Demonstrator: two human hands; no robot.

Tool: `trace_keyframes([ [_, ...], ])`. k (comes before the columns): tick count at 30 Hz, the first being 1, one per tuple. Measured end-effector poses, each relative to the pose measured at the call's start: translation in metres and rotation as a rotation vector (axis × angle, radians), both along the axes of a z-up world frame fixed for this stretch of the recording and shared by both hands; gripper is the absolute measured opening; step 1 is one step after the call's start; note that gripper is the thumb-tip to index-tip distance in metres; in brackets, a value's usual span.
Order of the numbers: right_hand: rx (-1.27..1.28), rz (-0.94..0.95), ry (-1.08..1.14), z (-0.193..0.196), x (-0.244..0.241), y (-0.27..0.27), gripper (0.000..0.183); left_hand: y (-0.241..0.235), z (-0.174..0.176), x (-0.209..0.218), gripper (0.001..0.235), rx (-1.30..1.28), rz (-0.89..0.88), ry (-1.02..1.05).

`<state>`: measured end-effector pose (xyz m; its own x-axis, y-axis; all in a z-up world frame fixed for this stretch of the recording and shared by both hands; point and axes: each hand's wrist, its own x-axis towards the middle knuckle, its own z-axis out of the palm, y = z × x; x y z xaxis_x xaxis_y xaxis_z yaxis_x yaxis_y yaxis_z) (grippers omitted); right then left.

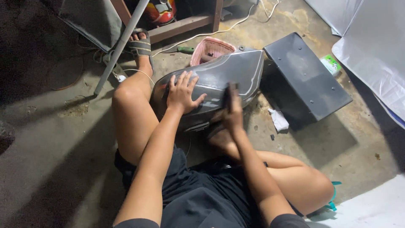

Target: The person sits on the floor and sands a large, dark, curved object using a sanding block. They hold the object steady with their left hand while moving the sanding block with their right hand across the surface.

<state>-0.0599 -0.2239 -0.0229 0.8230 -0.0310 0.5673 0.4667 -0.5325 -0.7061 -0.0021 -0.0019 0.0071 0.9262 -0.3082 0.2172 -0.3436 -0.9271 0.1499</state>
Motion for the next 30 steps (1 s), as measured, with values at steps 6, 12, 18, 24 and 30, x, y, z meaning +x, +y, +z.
trace_keyframes([
  [6,-0.017,-0.032,-0.017,-0.019,-0.022,0.016,0.065,0.001,-0.004,0.002,0.078,0.002,-0.014,-0.036],
  [12,-0.010,-0.162,-0.096,0.007,0.001,0.003,0.059,0.001,-0.002,0.001,0.076,0.003,-0.015,-0.029],
  [18,0.041,0.026,0.019,0.036,-0.046,0.043,0.056,0.001,-0.003,0.002,0.078,0.017,-0.017,-0.015],
  [24,0.164,-0.450,0.163,-0.077,0.019,-0.016,0.031,0.002,-0.008,0.002,0.075,0.012,-0.003,-0.019],
  [30,0.051,-0.009,0.014,0.007,-0.041,0.037,0.057,0.000,-0.008,0.002,0.074,0.029,0.000,-0.046],
])
